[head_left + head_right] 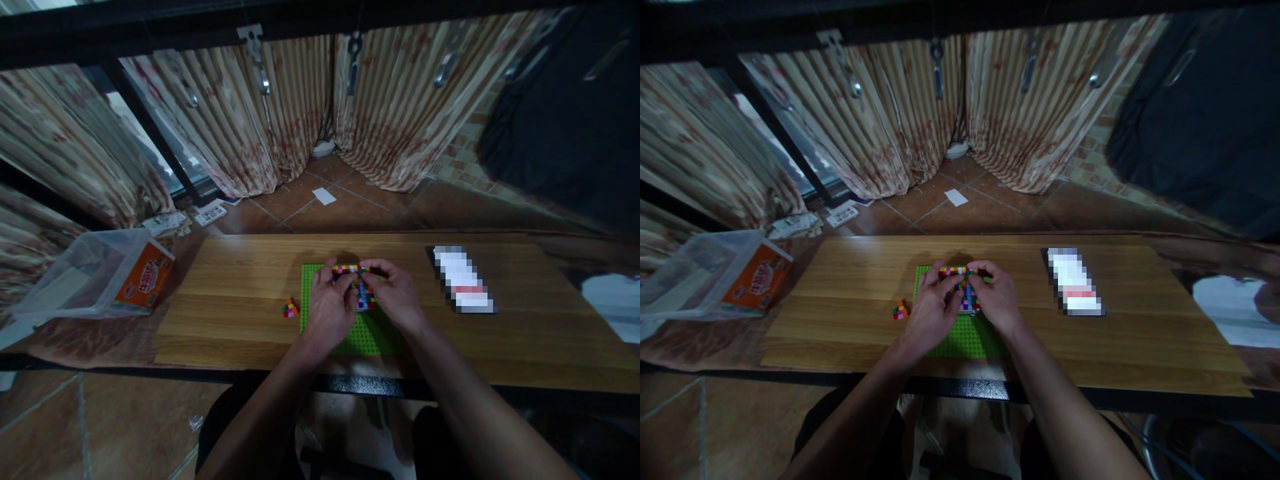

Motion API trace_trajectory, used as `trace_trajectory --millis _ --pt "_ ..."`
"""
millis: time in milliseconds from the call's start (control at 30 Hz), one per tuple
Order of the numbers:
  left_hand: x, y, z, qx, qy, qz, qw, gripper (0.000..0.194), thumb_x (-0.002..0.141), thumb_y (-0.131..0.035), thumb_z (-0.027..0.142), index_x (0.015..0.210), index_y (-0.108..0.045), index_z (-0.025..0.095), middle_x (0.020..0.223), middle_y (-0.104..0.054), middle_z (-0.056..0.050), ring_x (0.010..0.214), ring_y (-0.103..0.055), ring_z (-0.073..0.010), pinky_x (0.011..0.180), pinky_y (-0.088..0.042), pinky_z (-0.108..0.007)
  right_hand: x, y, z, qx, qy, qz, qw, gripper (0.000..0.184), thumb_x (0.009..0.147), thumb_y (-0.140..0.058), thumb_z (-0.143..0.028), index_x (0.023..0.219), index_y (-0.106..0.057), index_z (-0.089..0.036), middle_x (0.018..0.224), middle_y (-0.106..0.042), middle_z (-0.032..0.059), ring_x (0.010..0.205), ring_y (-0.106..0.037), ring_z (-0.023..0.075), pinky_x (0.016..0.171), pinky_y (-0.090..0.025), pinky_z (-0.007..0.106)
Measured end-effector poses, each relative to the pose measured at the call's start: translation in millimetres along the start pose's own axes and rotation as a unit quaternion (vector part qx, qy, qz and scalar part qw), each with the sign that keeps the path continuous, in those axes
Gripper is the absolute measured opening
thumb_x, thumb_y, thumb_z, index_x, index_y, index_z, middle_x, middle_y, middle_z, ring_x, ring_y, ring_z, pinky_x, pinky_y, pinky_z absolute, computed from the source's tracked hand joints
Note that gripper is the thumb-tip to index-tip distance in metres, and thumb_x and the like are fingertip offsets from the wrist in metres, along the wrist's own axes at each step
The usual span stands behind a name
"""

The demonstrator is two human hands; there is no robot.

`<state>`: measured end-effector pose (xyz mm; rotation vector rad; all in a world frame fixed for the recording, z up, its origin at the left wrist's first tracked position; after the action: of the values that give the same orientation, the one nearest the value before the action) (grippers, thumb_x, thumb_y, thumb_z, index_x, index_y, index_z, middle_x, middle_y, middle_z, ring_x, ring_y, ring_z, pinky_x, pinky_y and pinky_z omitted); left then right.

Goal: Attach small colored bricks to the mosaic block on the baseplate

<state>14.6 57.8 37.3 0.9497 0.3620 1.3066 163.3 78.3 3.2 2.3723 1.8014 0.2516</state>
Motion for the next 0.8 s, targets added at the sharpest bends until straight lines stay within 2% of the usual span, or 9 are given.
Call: trace_trajectory --millis 800 --pt "0.9 -1.6 1.2 0.016 0.005 -0.01 1.0 0.035 0.091 -0.055 0.018 0.123 -0.068 0.022 0.144 -0.05 -0.01 0.132 -0.046 -0.0306 0.112 -0.04 -0.051 -0.4 -1.2 -0.8 0.003 -0.015 0.01 1.0 0.021 0.072 -0.064 -0.031 0.086 -0.076 -0.021 0.088 -0.078 0.0035 0.081 -0.069 0.0205 0.082 -0.052 0.037"
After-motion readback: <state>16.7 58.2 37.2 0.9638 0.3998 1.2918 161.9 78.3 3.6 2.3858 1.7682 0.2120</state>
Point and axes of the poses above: each hand's wrist, its own x-axis towards the middle knuckle, its own y-axis out of the back of the hand, z = x × y, the point moved 9 cm from there along x, towards the middle knuckle
